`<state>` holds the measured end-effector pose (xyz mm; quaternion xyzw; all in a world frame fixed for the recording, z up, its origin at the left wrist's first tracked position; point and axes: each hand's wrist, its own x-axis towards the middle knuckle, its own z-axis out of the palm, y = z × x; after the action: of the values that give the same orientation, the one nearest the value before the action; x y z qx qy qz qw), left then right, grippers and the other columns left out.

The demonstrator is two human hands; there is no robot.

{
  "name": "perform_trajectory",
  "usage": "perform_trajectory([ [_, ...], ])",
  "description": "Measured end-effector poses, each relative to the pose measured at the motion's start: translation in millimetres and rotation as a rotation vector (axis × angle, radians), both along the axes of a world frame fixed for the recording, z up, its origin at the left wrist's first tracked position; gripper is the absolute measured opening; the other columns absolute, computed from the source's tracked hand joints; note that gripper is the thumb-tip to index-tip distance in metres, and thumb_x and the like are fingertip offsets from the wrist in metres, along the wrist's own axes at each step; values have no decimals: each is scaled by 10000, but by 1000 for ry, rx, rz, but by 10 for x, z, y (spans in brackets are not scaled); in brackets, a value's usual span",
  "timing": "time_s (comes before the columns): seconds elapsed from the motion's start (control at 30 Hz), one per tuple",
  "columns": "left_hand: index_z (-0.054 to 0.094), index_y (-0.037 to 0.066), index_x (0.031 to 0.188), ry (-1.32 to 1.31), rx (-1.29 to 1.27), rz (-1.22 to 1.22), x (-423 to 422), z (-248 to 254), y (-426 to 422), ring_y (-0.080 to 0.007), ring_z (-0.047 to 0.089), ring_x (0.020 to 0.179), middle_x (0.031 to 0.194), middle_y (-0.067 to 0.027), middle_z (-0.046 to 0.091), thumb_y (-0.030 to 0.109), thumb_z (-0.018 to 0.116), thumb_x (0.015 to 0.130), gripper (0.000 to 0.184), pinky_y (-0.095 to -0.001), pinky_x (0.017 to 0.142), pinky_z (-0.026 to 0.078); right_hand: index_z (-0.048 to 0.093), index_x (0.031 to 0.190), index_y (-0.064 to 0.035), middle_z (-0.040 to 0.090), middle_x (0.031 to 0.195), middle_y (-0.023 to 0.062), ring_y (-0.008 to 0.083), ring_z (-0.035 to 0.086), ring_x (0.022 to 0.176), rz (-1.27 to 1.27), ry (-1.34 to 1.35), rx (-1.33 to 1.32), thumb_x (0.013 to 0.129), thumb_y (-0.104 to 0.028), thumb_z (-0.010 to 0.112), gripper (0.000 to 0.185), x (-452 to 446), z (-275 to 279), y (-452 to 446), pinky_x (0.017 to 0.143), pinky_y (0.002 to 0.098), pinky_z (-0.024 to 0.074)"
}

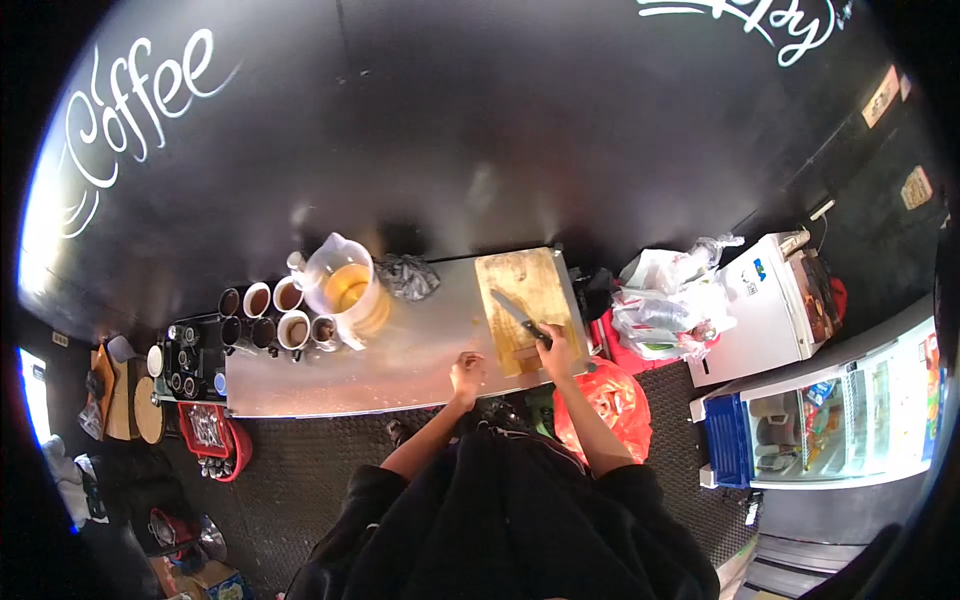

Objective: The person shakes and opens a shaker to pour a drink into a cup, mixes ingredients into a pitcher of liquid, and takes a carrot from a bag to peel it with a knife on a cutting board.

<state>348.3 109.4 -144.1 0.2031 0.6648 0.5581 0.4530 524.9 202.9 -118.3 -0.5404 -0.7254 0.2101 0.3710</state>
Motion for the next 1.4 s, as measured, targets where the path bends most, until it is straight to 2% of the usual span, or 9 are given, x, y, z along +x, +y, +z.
perform_trajectory([
  [0.13, 554, 39, 931, 504, 95, -194, 495, 2, 260, -223, 622, 708, 779, -93, 618, 185, 659, 736, 265, -362, 617, 503, 587, 1036, -56, 590, 932, 155, 331, 572, 865, 55, -127, -105, 702, -131, 668, 352, 268, 52, 28, 777, 377, 457],
  [0.17, 524, 48, 971, 570, -16, -246, 575, 197, 287, -287, 608, 785, 875, -112, 587, 244, 703, 692, 384, -405, 664, 498, 590, 1036, -81, 589, 968, 128, 307, 554, 929, 106, -192, -148, 699, -167, 670, 357, 301, 45, 39, 787, 382, 454],
  [0.3, 502, 100, 1023, 832, -204, -314, 789, 340, 387, -324, 584, 871, 1042, -127, 491, 274, 716, 668, 450, -435, 681, 495, 583, 1049, -125, 560, 1056, 70, 263, 519, 1026, 152, -385, -163, 692, -260, 682, 395, 277, 21, 99, 811, 415, 427],
  [0.53, 592, 130, 968, 912, -217, -383, 700, 81, 311, -317, 583, 862, 995, -112, 503, 284, 712, 678, 349, -432, 669, 489, 563, 978, -91, 526, 1098, 86, 257, 486, 1065, 173, -537, -160, 745, -187, 627, 260, 219, 203, 117, 886, 417, 381],
  [0.63, 633, 180, 985, 991, 81, -476, 662, -28, 216, -281, 555, 928, 1002, -94, 488, 277, 691, 706, 301, -408, 708, 495, 553, 978, -53, 534, 1053, 122, 309, 530, 972, 189, -372, 72, 728, -125, 642, 275, 326, 90, 158, 828, 393, 424],
  [0.87, 574, 160, 1066, 1158, -23, -687, 595, 438, 73, -268, 504, 985, 1017, -65, 462, 164, 647, 738, 336, -409, 758, 490, 520, 975, -40, 556, 1065, 152, 328, 530, 994, 196, -316, 13, 717, -97, 627, 285, 380, -8, 119, 845, 397, 436],
  [1.03, 562, 140, 990, 1193, 58, -708, 376, 396, -47, -269, 502, 1013, 1022, -71, 480, 131, 566, 759, 231, -430, 759, 475, 498, 871, -62, 549, 817, 102, 300, 587, 770, 126, -390, 51, 726, -162, 620, 214, 228, -21, -106, 659, 411, 480],
  [1.23, 565, 149, 967, 1128, 77, -845, 3, 277, -218, -257, 485, 1056, 1043, -57, 495, 122, 528, 760, 213, -441, 813, 444, 496, 895, -76, 569, 832, 91, 289, 605, 672, 154, -445, -25, 750, -239, 611, 247, 130, 191, -480, 588, 416, 491],
  [1.4, 589, 204, 1018, 1358, 169, -1015, -252, 407, -228, -189, 441, 1127, 1078, -16, 492, 116, 505, 777, 271, -426, 852, 419, 517, 868, -86, 584, 781, 80, 280, 609, 651, 168, -544, -38, 750, -308, 609, 268, 177, 167, -680, 589, 394, 495],
])
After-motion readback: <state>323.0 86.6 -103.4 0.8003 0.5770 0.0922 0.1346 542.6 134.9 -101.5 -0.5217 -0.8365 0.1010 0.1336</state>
